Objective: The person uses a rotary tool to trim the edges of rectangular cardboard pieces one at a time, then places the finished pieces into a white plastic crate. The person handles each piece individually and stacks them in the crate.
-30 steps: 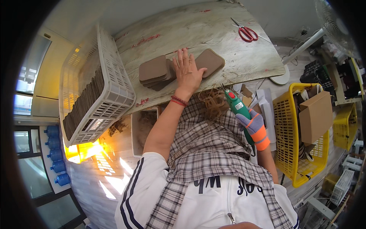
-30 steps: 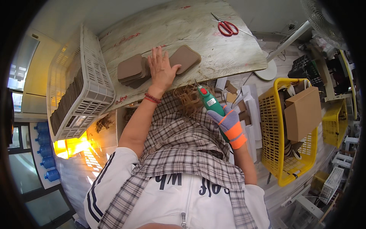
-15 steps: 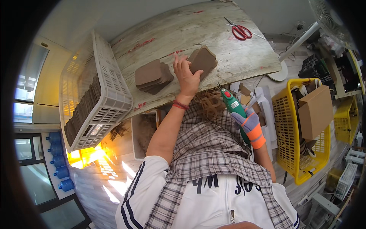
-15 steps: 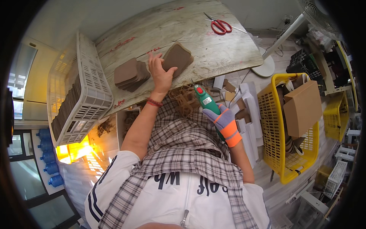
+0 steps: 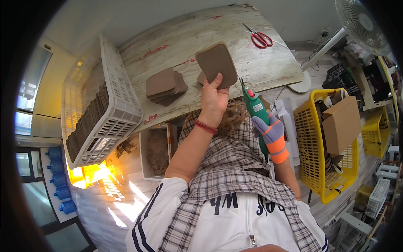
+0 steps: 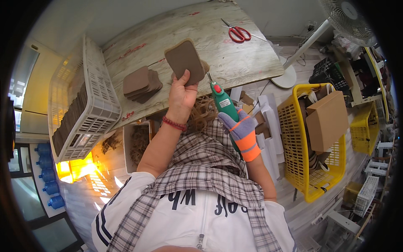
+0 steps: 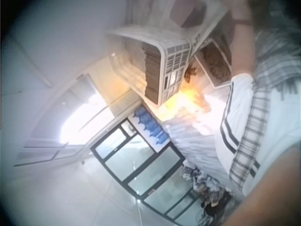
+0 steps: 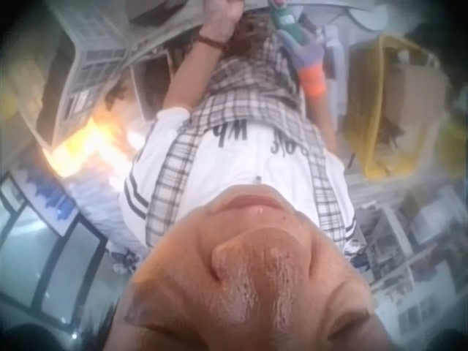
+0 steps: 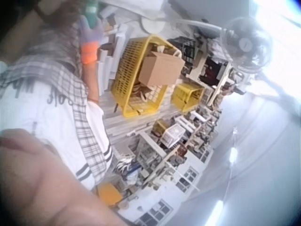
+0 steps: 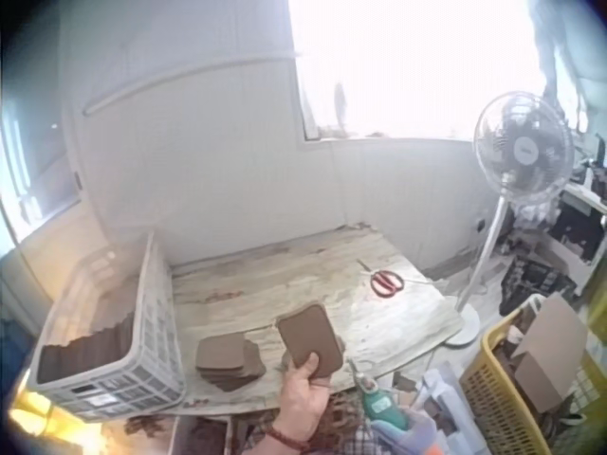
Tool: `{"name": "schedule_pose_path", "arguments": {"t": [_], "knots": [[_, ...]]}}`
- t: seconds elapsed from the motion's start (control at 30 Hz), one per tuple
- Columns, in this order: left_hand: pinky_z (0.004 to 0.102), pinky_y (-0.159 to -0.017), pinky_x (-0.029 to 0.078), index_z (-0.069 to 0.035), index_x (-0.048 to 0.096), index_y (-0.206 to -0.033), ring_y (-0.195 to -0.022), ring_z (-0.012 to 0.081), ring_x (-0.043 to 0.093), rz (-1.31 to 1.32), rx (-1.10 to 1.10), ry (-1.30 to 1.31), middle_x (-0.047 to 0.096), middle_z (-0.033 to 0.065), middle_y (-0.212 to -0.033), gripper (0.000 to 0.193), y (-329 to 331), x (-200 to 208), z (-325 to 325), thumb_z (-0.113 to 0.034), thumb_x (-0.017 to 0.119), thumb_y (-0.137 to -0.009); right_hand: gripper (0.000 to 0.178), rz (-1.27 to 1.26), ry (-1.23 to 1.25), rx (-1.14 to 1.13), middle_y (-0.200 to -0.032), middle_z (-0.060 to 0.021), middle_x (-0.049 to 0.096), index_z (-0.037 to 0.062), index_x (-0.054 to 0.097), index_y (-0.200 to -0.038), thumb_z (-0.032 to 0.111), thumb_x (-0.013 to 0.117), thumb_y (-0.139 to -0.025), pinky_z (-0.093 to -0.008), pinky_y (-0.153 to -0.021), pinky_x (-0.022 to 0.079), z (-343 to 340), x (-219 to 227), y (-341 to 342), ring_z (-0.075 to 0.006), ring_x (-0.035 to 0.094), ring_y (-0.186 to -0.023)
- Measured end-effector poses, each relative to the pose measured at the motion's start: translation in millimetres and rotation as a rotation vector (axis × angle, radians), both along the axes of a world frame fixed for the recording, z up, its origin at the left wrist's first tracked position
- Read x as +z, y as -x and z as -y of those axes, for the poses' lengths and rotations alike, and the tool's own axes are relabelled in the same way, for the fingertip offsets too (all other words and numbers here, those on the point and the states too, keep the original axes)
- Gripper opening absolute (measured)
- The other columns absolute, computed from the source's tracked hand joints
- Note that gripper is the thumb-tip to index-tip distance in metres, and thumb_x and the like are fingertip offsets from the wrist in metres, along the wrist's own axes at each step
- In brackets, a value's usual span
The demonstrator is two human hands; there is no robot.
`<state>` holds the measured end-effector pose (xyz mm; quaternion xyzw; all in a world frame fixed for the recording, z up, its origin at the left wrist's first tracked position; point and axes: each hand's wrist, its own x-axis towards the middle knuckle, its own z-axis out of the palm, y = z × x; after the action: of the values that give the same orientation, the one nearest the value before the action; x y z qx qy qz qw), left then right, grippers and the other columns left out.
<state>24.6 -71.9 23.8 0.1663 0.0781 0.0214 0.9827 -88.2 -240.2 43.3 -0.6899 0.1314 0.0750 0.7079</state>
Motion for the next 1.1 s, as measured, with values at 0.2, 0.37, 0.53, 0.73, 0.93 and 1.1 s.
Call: {"name": "schedule_pose_path", "arguments": {"t": [0.2, 0.37, 0.53, 0.73, 0.93, 1.1], "knots": [[0.0387, -0.099, 0.044, -0.007, 0.048, -0.119, -0.108, 0.0239, 0.055, -0.016, -0.048, 0.053, 0.056, 0.0078, -0.119, 0.037, 5, -2, 12, 0.003, 0.058, -0.085, 0.027, 0.006, -0.051, -0.019, -0.066, -0.0025, 0.061, 0.0014, 0.058, -0.092, 0.021, 0.072, -0.08, -0.0207, -0.046, 0.042, -2, 8, 2, -0.0074, 0.055, -0.051], [0.0402, -0.098, 0.046, -0.006, 0.045, -0.122, -0.109, 0.0252, 0.055, -0.051, -0.093, 0.022, 0.055, 0.0093, -0.119, 0.039, 16, -7, 23, 0.004, 0.056, -0.086, 0.028, 0.011, -0.061, -0.027, -0.067, -0.0024, 0.061, 0.0007, 0.058, -0.097, 0.02, 0.071, -0.081, -0.0206, -0.046, 0.042, 2, 9, 1, -0.0073, 0.054, -0.051], [0.0407, -0.096, 0.048, -0.005, 0.045, -0.123, -0.109, 0.0256, 0.056, -0.002, -0.19, -0.022, 0.055, 0.0105, -0.121, 0.037, 29, -15, 31, 0.003, 0.052, -0.088, 0.031, 0.027, -0.02, -0.067, -0.066, -0.0021, 0.059, -0.0003, 0.058, -0.099, 0.02, 0.071, -0.081, -0.0207, -0.045, 0.042, 4, 15, -2, -0.0071, 0.053, -0.05], [0.0397, -0.096, 0.046, -0.006, 0.052, -0.118, -0.109, 0.0227, 0.055, -0.014, -0.262, -0.088, 0.057, 0.0082, -0.118, 0.033, 42, -23, 34, 0.004, 0.054, -0.087, 0.03, 0.052, -0.016, -0.042, -0.064, -0.0026, 0.058, 0.0006, 0.057, -0.096, 0.022, 0.071, -0.081, -0.0208, -0.045, 0.042, 12, 23, -6, -0.0079, 0.053, -0.05], [0.0351, -0.086, 0.052, -0.005, 0.054, -0.116, -0.101, 0.0203, 0.06, 0.091, -0.293, -0.303, 0.061, 0.0078, -0.113, 0.033, 38, -37, 5, 0.006, 0.056, -0.085, 0.031, 0.012, 0.021, 0.046, -0.067, -0.0033, 0.06, 0.0009, 0.057, -0.096, 0.024, 0.071, -0.081, -0.0216, -0.047, 0.043, 29, 26, -3, -0.0082, 0.055, -0.054], [0.0275, -0.079, 0.054, -0.002, 0.055, -0.116, -0.092, 0.0143, 0.062, 0.147, -0.363, -0.596, 0.063, 0.007, -0.107, 0.034, 27, -26, -37, 0.007, 0.058, -0.083, 0.034, -0.022, 0.083, 0.123, -0.068, -0.0022, 0.059, 0.0002, 0.057, -0.099, 0.023, 0.072, -0.08, -0.0209, -0.048, 0.043, 38, 35, 9, -0.0069, 0.054, -0.053]]}}
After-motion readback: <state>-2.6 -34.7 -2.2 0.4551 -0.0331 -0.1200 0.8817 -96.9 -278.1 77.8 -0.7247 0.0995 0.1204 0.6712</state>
